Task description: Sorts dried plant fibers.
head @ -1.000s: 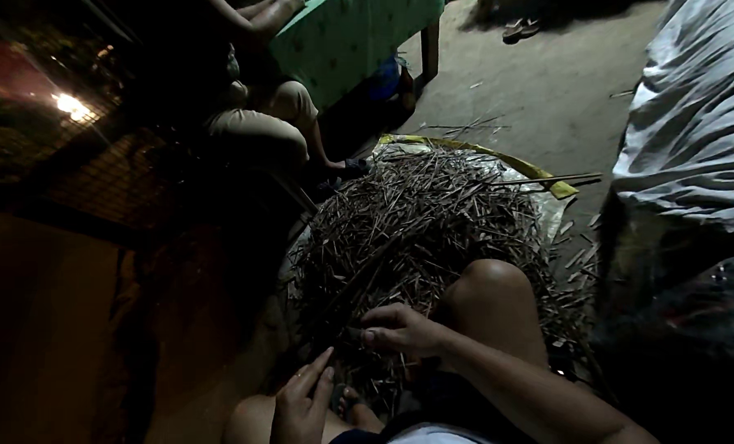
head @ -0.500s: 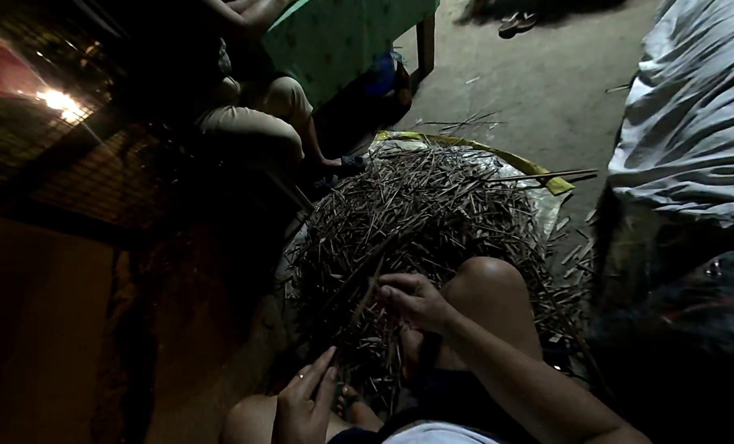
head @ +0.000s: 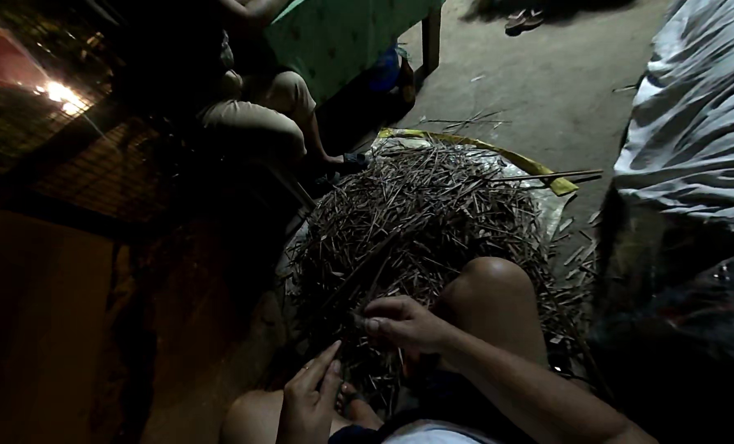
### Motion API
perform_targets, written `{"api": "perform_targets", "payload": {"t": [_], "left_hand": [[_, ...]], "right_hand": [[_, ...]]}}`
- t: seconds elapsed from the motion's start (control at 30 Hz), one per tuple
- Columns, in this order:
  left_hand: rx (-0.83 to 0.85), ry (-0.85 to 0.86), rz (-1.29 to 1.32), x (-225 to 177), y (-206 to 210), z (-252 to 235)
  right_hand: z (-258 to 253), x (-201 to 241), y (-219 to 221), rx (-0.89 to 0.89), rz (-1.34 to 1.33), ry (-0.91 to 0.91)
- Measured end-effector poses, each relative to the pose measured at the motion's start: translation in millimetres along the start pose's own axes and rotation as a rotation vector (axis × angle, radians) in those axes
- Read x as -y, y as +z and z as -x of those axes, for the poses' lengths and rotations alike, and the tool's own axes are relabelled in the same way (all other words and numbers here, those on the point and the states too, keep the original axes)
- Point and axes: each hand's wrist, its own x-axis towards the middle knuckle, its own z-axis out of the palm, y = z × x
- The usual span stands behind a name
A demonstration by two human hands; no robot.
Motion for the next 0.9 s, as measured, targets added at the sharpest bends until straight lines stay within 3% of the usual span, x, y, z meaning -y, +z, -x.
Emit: {"api": "perform_targets", "payload": {"t": [0.2,0.53,0.7,0.83,0.9], "left_hand": [[0.015,-0.039,0.073,-4.1,-0.1,0.7],[0.148,-0.311,0.36,-18.5,-11.3,6.2],[0.171,-0.292,0.362,-12.1,-11.9,8.8],[0.154,-0.306,0.358,-11.9,-10.4,8.0],[0.152,-0.318,0.35,-11.4,-10.2,7.3]], "right_hand": [[-1.8,-7.1,-2.2,-0.01,0.038,-0.097],[-4.0,-2.0,-23.9,-0.159,0.01,-0.178],[-6.8,2.1,-34.3,-0.341,-0.163,-0.14],[-6.4,11.3,-41.6,-0.612,-0.314,-0.081],[-3.8,13.5,-46.8,-0.647,-0.355,-0.099]]}}
